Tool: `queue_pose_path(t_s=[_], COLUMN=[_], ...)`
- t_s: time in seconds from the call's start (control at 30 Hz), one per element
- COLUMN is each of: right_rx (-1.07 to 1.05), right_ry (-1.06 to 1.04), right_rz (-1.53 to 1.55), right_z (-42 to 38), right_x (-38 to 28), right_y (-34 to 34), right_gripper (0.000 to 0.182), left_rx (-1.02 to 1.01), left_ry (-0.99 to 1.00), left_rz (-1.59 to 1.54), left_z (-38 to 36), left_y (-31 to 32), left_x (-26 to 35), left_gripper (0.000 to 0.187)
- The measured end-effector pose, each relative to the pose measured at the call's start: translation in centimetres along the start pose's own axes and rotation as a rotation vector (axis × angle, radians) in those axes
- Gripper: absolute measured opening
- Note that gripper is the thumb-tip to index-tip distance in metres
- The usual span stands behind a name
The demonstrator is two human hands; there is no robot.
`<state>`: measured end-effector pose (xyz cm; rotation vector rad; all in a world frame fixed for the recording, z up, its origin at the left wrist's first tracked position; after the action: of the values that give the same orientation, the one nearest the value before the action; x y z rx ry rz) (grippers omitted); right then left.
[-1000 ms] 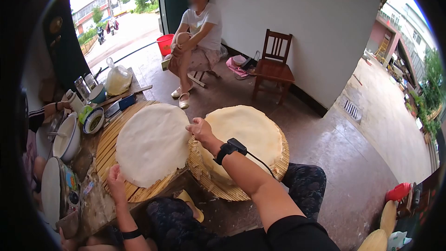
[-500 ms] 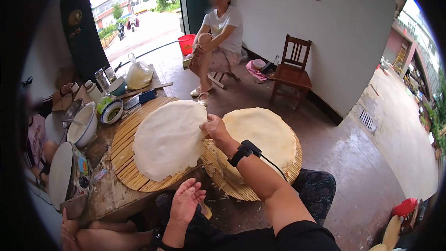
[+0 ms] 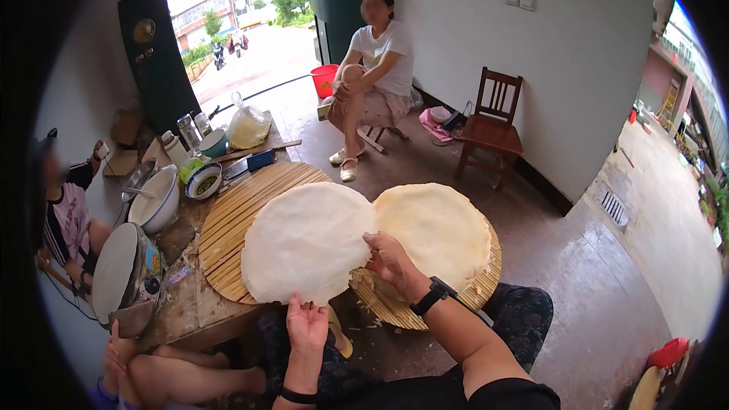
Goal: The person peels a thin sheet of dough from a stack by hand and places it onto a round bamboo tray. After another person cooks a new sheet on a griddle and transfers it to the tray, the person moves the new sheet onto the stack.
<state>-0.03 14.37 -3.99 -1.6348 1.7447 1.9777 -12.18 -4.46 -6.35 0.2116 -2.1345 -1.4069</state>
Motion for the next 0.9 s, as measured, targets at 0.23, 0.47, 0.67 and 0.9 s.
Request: queue_pose_path(t_s=[0.23,0.47,0.67,0.9], right_rx=[0.063,0.073,0.07,0.148], right_ry=[-0.038,-0.044,-0.137,-0.311], right_rz=[0.086,-0.239,-0.265,-0.198], right_z=[4.1,5.6,3.9,-3.4], right_x=[-0.9,-1.9,-3.8,-12.5], right_y=[-1.5,-0.4,0.5,-2.7], right_gripper=[0.027,0.027,0.026,0.026], left_rx=[-0.024,-0.008,-0.012,-0.118], left_ry=[0.031,0.073,-0.011,-0.076], left_rz=[0.029,0.023,0.082,0.19], left_z=[-0.3,-0.5,0.1,-0.1], left_y=[0.3,-1.2,-1.1,6.1], left_x=[1.7,2.7,2.0,-3.4], left_gripper=[0.032,0.037,0.036,0.034])
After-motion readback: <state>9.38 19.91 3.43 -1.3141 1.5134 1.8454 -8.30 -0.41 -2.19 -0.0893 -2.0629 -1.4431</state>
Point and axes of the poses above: each hand's wrist, its own z-axis towards the middle knuckle, its own y-axis out of the palm, x = y × z, the point moved 3 cm from there along z, towards the middle knuckle, and after that the axes turned 4 degrees about -y, right-handed, at the moved point
